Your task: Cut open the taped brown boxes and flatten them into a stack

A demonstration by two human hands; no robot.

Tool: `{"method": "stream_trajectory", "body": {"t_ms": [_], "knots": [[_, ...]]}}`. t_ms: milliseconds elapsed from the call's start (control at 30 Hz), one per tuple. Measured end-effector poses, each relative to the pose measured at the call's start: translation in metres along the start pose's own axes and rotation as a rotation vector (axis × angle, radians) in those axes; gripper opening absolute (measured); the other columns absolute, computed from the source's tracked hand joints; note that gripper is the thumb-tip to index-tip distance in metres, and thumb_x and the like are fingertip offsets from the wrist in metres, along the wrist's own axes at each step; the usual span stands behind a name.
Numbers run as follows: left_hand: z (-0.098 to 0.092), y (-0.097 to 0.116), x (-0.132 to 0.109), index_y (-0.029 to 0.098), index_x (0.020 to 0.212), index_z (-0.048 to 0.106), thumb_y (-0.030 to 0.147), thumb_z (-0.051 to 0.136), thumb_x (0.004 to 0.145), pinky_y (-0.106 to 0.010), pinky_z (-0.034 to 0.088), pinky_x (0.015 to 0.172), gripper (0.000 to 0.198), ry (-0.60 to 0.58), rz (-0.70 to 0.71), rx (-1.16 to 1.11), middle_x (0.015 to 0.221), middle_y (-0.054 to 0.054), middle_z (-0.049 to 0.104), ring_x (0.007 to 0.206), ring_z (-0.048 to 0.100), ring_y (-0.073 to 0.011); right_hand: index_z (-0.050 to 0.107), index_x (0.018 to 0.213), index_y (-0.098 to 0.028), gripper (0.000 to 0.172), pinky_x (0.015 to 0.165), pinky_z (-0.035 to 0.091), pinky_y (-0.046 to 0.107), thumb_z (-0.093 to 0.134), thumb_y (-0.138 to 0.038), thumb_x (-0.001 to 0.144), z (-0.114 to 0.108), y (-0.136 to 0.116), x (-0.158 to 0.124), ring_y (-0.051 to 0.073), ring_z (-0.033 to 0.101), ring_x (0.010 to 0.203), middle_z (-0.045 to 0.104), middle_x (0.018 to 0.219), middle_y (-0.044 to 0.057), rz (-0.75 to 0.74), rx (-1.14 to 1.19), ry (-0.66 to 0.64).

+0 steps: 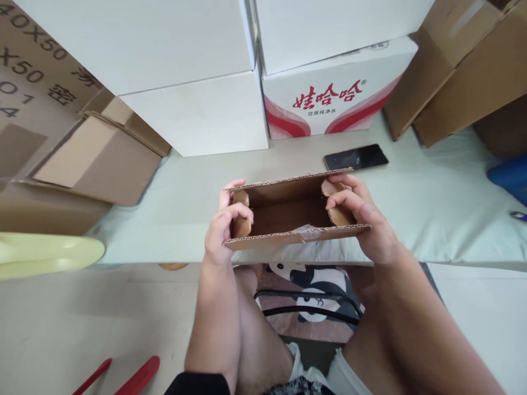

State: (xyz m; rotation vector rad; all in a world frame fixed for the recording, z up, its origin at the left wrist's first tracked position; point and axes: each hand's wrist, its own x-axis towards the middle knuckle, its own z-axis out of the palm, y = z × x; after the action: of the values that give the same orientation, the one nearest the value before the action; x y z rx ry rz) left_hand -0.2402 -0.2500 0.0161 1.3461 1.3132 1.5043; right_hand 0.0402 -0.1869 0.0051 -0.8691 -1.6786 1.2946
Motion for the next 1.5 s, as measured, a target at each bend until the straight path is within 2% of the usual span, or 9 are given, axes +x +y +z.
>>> {"method": "stream_trajectory", "body": {"t_ms": [267, 400, 500, 733, 900, 1100, 1233, 1500], "knots": [[0.0001, -0.0004, 0.0012, 0.024, 0.061, 0.067, 0.070, 0.051, 0.086, -0.051, 0.048, 0.106, 0.054, 0.001, -0.006, -0.015, 0.136, -0.007, 0.062, 0.130, 0.051, -0.0376, 0.070, 0.095, -0.032, 0.050, 0.124, 0.029, 0.053, 0.035, -0.067, 0.098, -0.0002, 0.0006, -0.0001, 0.032, 0.036, 0.144, 0.044, 0.151, 0.000, -0.020, -0.012, 0.003], [0.0009, 0.0000, 0.0007, 0.024, 0.061, 0.067, 0.067, 0.051, 0.087, -0.050, 0.049, 0.106, 0.053, -0.004, -0.005, -0.033, 0.138, -0.007, 0.060, 0.121, 0.056, -0.0350, 0.070, 0.096, -0.032, 0.048, 0.125, 0.028, 0.054, 0.036, -0.066, 0.098, -0.0003, 0.0001, -0.0001, 0.032, 0.036, 0.144, 0.044, 0.150, -0.001, -0.012, -0.018, -0.002], [0.0021, 0.0001, 0.0011, 0.024, 0.061, 0.067, 0.066, 0.052, 0.087, -0.051, 0.047, 0.110, 0.052, 0.003, -0.008, -0.031, 0.137, -0.008, 0.061, 0.123, 0.056, -0.0351, 0.070, 0.095, -0.032, 0.047, 0.125, 0.029, 0.053, 0.036, -0.066, 0.097, -0.0002, -0.0004, 0.0003, 0.032, 0.037, 0.144, 0.044, 0.150, -0.001, -0.006, -0.028, -0.001], [0.0028, -0.0005, 0.0031, 0.025, 0.059, 0.069, 0.064, 0.054, 0.085, -0.051, 0.041, 0.114, 0.050, -0.008, -0.022, -0.058, 0.121, -0.011, 0.066, 0.139, 0.044, -0.0390, 0.070, 0.095, -0.032, 0.047, 0.125, 0.027, 0.052, 0.038, -0.065, 0.098, 0.0003, -0.0013, 0.0005, 0.032, 0.035, 0.144, 0.043, 0.151, 0.000, 0.010, -0.005, 0.001], [0.0037, 0.0021, 0.0028, 0.025, 0.059, 0.069, 0.062, 0.054, 0.085, -0.050, 0.038, 0.115, 0.048, -0.018, -0.059, -0.064, 0.103, -0.013, 0.068, 0.143, 0.040, -0.0401, 0.071, 0.095, -0.033, 0.043, 0.124, 0.025, 0.050, 0.039, -0.062, 0.099, 0.0008, -0.0011, 0.0003, 0.030, 0.034, 0.145, 0.043, 0.149, -0.002, 0.000, 0.016, -0.002], [0.0042, 0.0016, 0.0024, 0.025, 0.059, 0.070, 0.060, 0.054, 0.086, -0.049, 0.038, 0.115, 0.047, -0.003, -0.049, -0.074, 0.110, -0.013, 0.068, 0.140, 0.044, -0.0388, 0.070, 0.096, -0.033, 0.042, 0.123, 0.025, 0.050, 0.039, -0.062, 0.099, 0.0002, -0.0002, 0.0006, 0.030, 0.034, 0.145, 0.043, 0.149, -0.002, -0.004, 0.020, -0.009], [0.0039, 0.0005, 0.0025, 0.024, 0.058, 0.069, 0.062, 0.054, 0.085, -0.050, 0.042, 0.111, 0.049, 0.012, -0.048, -0.054, 0.123, -0.012, 0.067, 0.134, 0.049, -0.0386, 0.071, 0.096, -0.034, 0.042, 0.123, 0.026, 0.050, 0.039, -0.062, 0.099, 0.0004, -0.0005, 0.0005, 0.031, 0.035, 0.145, 0.043, 0.149, -0.002, 0.004, 0.023, -0.011], [0.0031, -0.0007, 0.0030, 0.024, 0.058, 0.069, 0.060, 0.054, 0.086, -0.049, 0.043, 0.112, 0.048, 0.004, -0.037, -0.059, 0.114, -0.013, 0.068, 0.135, 0.050, -0.0375, 0.071, 0.097, -0.035, 0.040, 0.124, 0.024, 0.050, 0.039, -0.059, 0.099, -0.0003, -0.0011, -0.0001, 0.029, 0.035, 0.146, 0.044, 0.149, -0.002, -0.003, 0.005, -0.010]]}}
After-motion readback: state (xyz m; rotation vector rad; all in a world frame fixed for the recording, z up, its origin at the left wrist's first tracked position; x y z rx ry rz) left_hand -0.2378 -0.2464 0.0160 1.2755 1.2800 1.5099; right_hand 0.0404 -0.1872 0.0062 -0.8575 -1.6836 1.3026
